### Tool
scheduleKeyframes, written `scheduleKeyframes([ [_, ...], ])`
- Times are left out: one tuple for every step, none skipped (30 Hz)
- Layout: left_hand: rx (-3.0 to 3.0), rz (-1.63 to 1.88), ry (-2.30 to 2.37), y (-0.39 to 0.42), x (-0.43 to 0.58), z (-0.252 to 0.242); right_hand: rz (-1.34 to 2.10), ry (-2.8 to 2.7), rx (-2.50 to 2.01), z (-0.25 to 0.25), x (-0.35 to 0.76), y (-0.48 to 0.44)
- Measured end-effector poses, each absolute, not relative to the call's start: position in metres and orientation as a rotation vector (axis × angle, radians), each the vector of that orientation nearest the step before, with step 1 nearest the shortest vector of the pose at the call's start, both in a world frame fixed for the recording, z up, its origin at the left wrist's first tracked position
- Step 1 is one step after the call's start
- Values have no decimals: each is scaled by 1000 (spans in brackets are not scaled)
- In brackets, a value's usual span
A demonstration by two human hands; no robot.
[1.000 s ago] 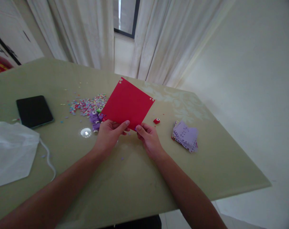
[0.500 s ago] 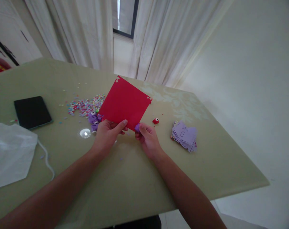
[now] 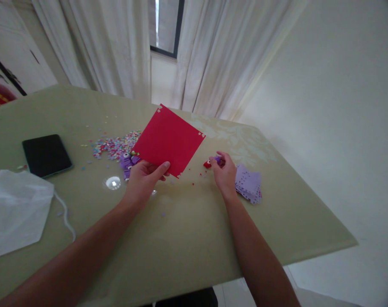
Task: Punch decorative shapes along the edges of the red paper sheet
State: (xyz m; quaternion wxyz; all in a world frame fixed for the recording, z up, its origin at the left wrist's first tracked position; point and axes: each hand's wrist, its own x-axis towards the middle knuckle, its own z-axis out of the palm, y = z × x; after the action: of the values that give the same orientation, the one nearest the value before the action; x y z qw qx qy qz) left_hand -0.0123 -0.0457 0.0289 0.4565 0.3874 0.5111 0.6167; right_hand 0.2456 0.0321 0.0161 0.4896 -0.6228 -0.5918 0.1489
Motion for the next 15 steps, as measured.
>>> scheduleKeyframes([
  [958, 1522, 1254, -46, -12, 30, 337, -1413, -1561, 13, 250, 35],
  [964, 1525, 1244, -46, -11, 32, 328, -1416, -1606, 10, 253, 37],
  [968, 1530, 1229, -46, -11, 33, 326, -1442, -1642, 8, 256, 39],
  [972, 1538, 1209, -46, -10, 34, 327, -1485, -1669, 6, 258, 41],
  [974, 1547, 1184, -47, -9, 35, 325, -1533, -1687, 4, 260, 42],
  [978, 1556, 1159, -47, -8, 36, 315, -1569, -1696, 3, 261, 43],
  [986, 1562, 1140, -47, -8, 36, 293, -1593, -1696, 2, 262, 44],
  [998, 1563, 1126, -48, -7, 36, 260, -1605, -1686, 2, 262, 44],
  [1015, 1561, 1117, -48, -6, 35, 214, -1611, -1668, 3, 261, 44],
  [1035, 1556, 1113, -49, -5, 35, 157, -1616, -1640, 4, 260, 43],
  [1055, 1551, 1106, -49, -4, 34, 95, -1624, -1602, 5, 258, 41],
  [1071, 1551, 1090, -49, -3, 34, 37, -1638, -1557, 6, 254, 38],
  [1082, 1550, 1069, -50, -3, 35, -8, -1665, -1511, 6, 249, 35],
  [1089, 1553, 1043, -50, -2, 36, -31, -1708, -1462, 6, 242, 32],
  [1087, 1565, 1023, -50, -1, 37, -28, -1770, -1411, 5, 233, 28],
])
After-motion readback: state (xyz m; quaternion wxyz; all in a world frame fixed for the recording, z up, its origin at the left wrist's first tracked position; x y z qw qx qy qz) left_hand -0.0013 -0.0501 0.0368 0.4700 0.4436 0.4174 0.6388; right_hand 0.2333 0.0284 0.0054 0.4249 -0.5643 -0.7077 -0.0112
